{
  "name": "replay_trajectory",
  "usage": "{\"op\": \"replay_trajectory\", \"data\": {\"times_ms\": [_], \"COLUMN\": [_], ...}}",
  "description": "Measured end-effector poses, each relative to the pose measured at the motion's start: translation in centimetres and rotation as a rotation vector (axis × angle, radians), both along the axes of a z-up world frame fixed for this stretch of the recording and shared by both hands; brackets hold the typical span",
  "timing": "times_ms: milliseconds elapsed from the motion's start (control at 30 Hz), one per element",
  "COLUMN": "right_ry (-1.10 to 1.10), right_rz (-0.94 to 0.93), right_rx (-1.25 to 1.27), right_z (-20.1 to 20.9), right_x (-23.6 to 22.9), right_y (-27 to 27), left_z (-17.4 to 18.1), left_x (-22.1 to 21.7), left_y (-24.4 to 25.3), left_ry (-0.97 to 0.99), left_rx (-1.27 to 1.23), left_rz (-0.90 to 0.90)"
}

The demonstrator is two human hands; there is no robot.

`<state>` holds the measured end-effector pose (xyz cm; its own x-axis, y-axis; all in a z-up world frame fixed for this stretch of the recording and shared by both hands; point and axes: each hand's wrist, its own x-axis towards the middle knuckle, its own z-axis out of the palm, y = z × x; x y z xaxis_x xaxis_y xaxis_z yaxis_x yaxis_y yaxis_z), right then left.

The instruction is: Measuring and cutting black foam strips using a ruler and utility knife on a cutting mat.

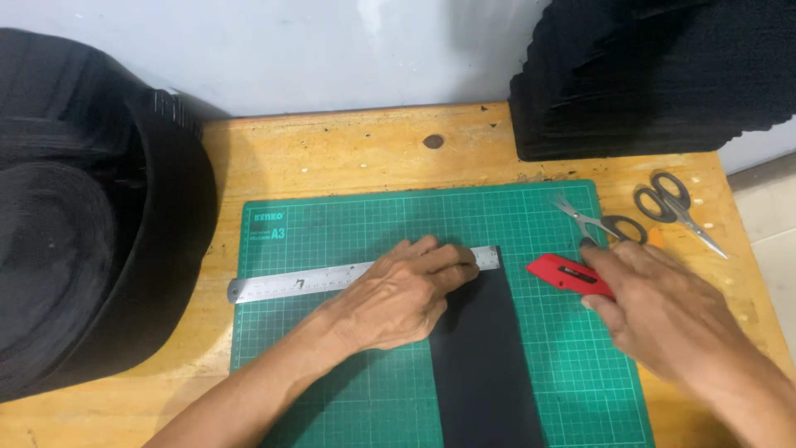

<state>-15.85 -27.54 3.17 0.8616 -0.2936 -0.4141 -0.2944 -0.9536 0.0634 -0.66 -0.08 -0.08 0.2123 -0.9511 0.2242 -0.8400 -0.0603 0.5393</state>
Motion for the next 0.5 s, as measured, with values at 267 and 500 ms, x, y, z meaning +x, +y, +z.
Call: {"op": "replay_trajectory", "data": {"times_ms": [267,500], "right_ry": [-0.037,-0.708], "right_rz": [-0.187,-0.297], "right_rx": [0.051,1.008], "right_z": [3.2,2.2], "right_x": [2.8,4.1], "right_y": [-1.6,-2.0], "left_z": [-0.1,-0.2], "left_x": [-0.1,0.0], "left_y": [0.1,-0.1], "left_ry": [-0.054,-0.05], "left_rx": [-0.017,-0.068], "left_rz": [0.007,-0.008]}}
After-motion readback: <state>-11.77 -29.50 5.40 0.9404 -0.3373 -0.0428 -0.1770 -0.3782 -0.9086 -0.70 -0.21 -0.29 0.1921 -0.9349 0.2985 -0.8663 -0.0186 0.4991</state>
